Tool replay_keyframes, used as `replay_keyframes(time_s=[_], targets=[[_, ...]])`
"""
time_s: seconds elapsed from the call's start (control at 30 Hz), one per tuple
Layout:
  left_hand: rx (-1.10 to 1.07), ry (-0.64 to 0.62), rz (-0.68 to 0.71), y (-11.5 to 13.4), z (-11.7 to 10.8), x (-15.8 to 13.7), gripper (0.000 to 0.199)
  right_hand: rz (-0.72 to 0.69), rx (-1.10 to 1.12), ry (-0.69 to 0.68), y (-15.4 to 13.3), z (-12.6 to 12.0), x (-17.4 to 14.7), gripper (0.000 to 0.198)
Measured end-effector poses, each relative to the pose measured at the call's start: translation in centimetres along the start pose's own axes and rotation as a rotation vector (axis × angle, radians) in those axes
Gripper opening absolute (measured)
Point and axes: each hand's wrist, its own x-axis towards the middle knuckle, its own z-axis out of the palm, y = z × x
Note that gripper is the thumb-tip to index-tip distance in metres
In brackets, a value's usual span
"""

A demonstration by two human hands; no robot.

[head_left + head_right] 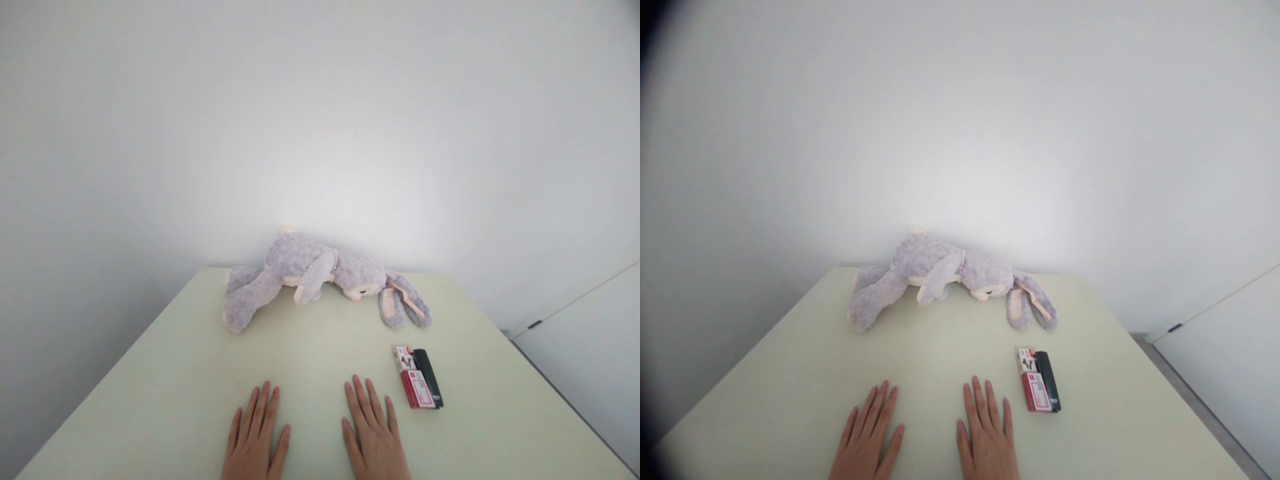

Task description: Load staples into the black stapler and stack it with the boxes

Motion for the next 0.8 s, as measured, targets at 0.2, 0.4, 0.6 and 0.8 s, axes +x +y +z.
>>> replay_keyframes(time_s=[0.2, 0.4, 0.6, 0.8], targets=[[0.01, 0.007, 0.006, 0.02, 0.05, -0.05, 0.075, 0.001, 0.002, -0.017, 0.03, -0.21, 0.03, 0.063], [-0.002, -0.004, -0.003, -0.01, 0.04, -0.07, 0.074, 0.004, -0.012, -0.016, -0.05, -0.14, 0.06, 0.063], [0.018, -0.023, -0.003, -0.04, 0.24, -0.06, 0.072, -0.029, -0.025, 0.036, 0.22, 0.33, -0.09, 0.064], [0.021, -0.006, 0.0, 0.01, 0.15, -0.01, 0.072, -0.035, -0.02, 0.056, 0.3, 0.21, -0.02, 0.065]])
